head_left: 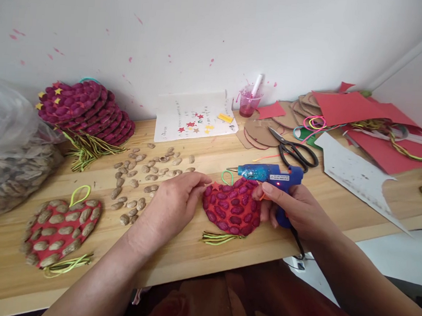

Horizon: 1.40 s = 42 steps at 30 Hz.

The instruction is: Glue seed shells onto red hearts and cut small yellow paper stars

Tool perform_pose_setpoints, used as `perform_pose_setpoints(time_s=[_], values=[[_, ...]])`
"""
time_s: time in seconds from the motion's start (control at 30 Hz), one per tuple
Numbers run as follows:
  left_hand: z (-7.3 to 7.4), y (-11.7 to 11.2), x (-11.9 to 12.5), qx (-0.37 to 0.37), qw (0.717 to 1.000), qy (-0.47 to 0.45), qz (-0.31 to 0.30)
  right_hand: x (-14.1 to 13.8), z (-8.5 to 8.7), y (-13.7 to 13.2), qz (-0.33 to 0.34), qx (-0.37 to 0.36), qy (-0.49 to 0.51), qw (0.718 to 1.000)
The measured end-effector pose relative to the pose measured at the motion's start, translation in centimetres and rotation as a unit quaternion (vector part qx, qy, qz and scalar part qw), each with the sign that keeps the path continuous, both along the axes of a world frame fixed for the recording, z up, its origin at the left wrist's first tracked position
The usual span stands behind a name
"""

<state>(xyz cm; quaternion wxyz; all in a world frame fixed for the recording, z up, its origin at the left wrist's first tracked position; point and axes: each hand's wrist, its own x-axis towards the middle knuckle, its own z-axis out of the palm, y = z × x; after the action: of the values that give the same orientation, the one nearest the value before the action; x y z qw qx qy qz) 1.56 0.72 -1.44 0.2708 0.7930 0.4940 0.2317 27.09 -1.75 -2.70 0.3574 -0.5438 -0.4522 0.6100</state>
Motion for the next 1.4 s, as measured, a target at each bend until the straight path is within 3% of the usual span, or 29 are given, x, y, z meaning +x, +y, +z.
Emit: perform_pose_setpoints(time_s=[0.13, 0.33, 0.53, 0.77, 0.97, 1.17, 1.3, 1.4], values=[[0.2, -0.1, 0.1, -0.024, 1.000, -0.008, -0.003, 0.2, 0.0, 0.0, -0.001, -0.002, 0.007, 1.000], [-0.2, 0.2, -0.3, 0.036, 0.998, -0.010, 0.047, 0.1, 0.4, 0.0, -0.020, 0.001, 0.021, 1.000], [-0.1, 0.3, -0.4, 0.013, 0.999, 0.021, 0.046, 0.0, 0.4, 0.0, -0.031, 0.022, 0.028, 0.999], [0.3, 0.2, -0.4, -0.100, 0.995, 0.003, -0.018, 0.2, 0.2, 0.0, -0.055, 0.023, 0.060, 0.996], [0.5, 0.1, -0.3, -0.083, 0.993, 0.016, -0.084, 0.2, 0.1, 0.2, -0.052, 0.002, 0.062, 0.997], [0.6, -0.1, -0.3, -0.076, 0.993, 0.002, -0.090, 0.2, 0.3, 0.2, -0.057, -0.008, 0.068, 0.996], [1.7, -0.7, -0.2, -0.094, 0.990, -0.040, -0.096, 0.2, 0.5, 0.2, -0.064, -0.013, 0.076, 0.995], [3.1, -1.5, 0.2, -0.143, 0.976, -0.126, -0.108, 0.2, 0.4, 0.3, -0.069, -0.015, 0.081, 0.994]])
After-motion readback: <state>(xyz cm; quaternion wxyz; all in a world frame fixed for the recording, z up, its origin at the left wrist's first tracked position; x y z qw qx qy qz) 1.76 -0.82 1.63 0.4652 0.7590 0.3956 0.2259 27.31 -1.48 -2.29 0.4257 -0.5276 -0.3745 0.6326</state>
